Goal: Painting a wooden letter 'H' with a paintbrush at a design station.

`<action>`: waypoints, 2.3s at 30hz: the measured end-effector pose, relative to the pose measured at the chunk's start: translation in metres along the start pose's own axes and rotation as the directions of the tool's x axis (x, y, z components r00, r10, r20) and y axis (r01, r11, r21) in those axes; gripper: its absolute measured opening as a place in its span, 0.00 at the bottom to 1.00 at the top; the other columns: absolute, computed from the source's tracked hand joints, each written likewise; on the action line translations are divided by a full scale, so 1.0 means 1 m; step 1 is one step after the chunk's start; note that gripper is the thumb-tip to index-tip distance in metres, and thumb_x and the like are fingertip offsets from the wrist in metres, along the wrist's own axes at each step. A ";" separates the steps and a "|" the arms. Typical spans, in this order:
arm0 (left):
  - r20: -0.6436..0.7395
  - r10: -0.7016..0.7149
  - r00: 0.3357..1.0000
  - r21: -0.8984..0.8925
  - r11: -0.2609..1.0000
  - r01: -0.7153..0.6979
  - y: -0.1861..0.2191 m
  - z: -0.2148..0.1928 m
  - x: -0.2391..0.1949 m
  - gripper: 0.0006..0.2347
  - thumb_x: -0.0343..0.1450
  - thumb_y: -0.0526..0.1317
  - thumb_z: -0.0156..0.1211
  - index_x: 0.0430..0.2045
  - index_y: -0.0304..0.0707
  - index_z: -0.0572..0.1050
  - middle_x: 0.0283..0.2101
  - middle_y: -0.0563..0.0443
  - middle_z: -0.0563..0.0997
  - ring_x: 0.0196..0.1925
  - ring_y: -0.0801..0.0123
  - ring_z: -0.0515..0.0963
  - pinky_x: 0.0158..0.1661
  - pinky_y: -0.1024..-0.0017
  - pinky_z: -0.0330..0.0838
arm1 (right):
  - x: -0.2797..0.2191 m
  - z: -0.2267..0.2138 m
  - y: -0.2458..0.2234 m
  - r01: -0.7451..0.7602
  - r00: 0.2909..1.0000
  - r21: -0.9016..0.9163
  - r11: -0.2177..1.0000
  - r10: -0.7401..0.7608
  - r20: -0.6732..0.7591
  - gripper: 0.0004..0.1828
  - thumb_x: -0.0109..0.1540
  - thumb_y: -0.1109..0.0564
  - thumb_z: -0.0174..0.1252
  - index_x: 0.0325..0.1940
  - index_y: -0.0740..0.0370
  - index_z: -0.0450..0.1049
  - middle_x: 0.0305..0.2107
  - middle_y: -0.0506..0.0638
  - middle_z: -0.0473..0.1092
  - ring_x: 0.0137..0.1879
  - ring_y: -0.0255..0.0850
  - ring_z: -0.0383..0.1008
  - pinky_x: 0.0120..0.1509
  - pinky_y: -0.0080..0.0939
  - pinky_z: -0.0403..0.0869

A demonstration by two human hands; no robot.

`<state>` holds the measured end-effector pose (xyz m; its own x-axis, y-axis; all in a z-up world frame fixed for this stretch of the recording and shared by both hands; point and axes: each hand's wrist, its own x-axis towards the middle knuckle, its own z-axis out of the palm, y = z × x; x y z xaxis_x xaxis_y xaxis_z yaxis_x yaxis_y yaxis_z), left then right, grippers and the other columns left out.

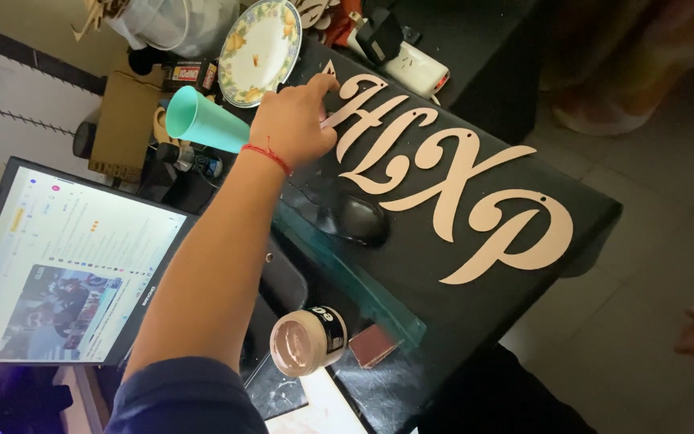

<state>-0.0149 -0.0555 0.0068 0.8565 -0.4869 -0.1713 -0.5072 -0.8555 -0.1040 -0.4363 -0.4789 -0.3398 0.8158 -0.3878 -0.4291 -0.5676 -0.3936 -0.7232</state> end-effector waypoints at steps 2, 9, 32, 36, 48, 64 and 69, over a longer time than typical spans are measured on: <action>-0.014 -0.015 1.000 0.021 1.000 0.015 0.000 0.000 0.001 0.23 0.59 0.36 0.51 0.52 0.48 0.69 0.29 0.59 0.80 0.34 0.55 0.79 0.43 0.54 0.65 | -0.004 -0.006 -0.003 0.094 0.992 0.148 0.984 -0.106 0.069 0.28 0.64 0.64 0.52 0.70 0.72 0.65 0.43 0.70 0.74 0.48 0.61 0.77 0.54 0.57 0.76; -0.074 0.018 0.997 0.032 0.999 -0.016 0.005 -0.006 -0.011 0.26 0.58 0.36 0.50 0.53 0.46 0.70 0.32 0.54 0.80 0.37 0.53 0.78 0.39 0.50 0.68 | -0.041 -0.019 -0.090 -0.039 0.998 0.064 0.997 0.036 0.047 0.24 0.68 0.62 0.53 0.68 0.70 0.69 0.42 0.68 0.76 0.39 0.60 0.77 0.32 0.55 0.73; 0.183 -0.172 0.968 -0.066 0.980 0.187 0.096 -0.021 -0.034 0.20 0.60 0.43 0.49 0.48 0.48 0.66 0.31 0.51 0.79 0.32 0.50 0.77 0.30 0.58 0.69 | -0.075 -0.032 -0.134 0.045 0.999 0.149 0.988 -0.046 0.004 0.23 0.68 0.60 0.50 0.67 0.68 0.70 0.38 0.65 0.77 0.33 0.56 0.76 0.29 0.52 0.70; -0.025 -0.064 0.998 -0.057 0.996 0.062 0.091 -0.011 -0.035 0.18 0.57 0.40 0.53 0.42 0.45 0.67 0.26 0.47 0.77 0.26 0.47 0.75 0.28 0.55 0.66 | -0.076 -0.033 -0.147 -0.038 0.998 0.118 0.992 0.032 0.054 0.21 0.68 0.61 0.50 0.66 0.67 0.71 0.39 0.66 0.78 0.32 0.59 0.78 0.29 0.54 0.73; -0.778 0.340 0.529 0.014 0.850 -0.527 0.112 -0.105 -0.147 0.08 0.69 0.32 0.51 0.40 0.32 0.68 0.26 0.52 0.73 0.22 0.69 0.71 0.24 0.72 0.67 | 0.107 0.122 0.145 0.133 0.990 0.294 0.947 -0.142 0.012 0.32 0.60 0.74 0.54 0.70 0.71 0.71 0.38 0.72 0.77 0.39 0.63 0.79 0.47 0.59 0.79; -0.887 0.272 0.374 0.042 0.852 -0.522 0.133 -0.108 -0.279 0.29 0.80 0.41 0.60 0.72 0.49 0.48 0.43 0.58 0.81 0.37 0.77 0.83 0.40 0.77 0.64 | -0.120 -0.056 -0.279 0.591 0.779 0.402 0.699 -0.624 -0.062 0.28 0.55 0.50 0.51 0.58 0.59 0.76 0.26 0.50 0.82 0.23 0.31 0.68 0.30 0.29 0.58; -0.870 0.265 0.415 0.078 0.907 -0.414 0.135 -0.094 -0.346 0.21 0.81 0.39 0.59 0.66 0.43 0.55 0.46 0.57 0.83 0.41 0.72 0.82 0.45 0.73 0.67 | -0.209 -0.076 -0.414 0.567 0.675 0.546 0.617 -0.728 0.122 0.36 0.53 0.45 0.50 0.61 0.69 0.70 0.32 0.58 0.81 0.26 0.35 0.67 0.24 0.30 0.64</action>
<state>-0.3706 -0.0193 0.1441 0.3048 -0.5821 0.7538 -0.8222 -0.5603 -0.1003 -0.3803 -0.2977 0.0907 0.9772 0.1261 0.1708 0.1730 -0.0070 -0.9849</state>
